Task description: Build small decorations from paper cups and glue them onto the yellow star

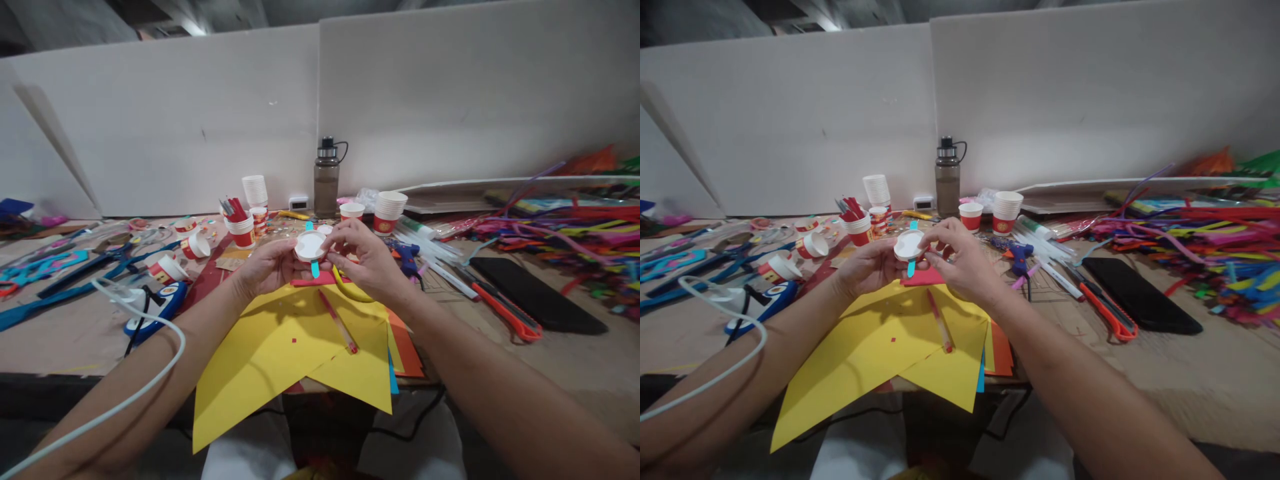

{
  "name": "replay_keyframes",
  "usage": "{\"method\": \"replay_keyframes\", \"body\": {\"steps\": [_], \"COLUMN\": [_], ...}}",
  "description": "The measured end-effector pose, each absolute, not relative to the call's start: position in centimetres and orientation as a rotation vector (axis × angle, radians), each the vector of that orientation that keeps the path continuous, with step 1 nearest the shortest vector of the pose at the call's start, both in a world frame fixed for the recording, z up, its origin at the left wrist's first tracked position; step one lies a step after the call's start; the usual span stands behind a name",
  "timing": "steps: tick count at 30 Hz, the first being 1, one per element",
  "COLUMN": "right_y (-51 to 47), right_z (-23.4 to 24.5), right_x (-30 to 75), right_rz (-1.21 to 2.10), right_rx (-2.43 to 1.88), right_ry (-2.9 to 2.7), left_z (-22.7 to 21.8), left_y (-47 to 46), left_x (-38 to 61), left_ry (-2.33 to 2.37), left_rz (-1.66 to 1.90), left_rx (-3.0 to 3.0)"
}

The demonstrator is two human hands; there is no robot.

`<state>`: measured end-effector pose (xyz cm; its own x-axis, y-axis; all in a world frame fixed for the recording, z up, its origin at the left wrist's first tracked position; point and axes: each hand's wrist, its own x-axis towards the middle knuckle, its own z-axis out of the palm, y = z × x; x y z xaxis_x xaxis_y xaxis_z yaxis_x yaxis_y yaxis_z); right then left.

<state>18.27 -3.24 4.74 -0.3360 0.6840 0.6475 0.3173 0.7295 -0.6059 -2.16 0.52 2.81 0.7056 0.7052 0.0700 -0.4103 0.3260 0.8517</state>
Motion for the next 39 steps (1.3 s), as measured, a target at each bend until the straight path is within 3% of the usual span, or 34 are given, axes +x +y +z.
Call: {"method": "replay_keyframes", "body": {"steps": [27,39], "right_y": [-3.2,-3.0], "right_z": [4.7,4.7], "right_x": [18.6,18.6], "right_rz": [0.405,0.322], "right_rx": [-0.807,-0.787], "right_ry": [-2.004,-2.085], "left_z": [3.0,3.7], "left_y": [0.3,-0.2], "left_x": [-2.3,-1.4], "left_ry": [0.282,0.467], "left_rz": [0.747,0.833], "left_rx": [1.020,1.098]}}
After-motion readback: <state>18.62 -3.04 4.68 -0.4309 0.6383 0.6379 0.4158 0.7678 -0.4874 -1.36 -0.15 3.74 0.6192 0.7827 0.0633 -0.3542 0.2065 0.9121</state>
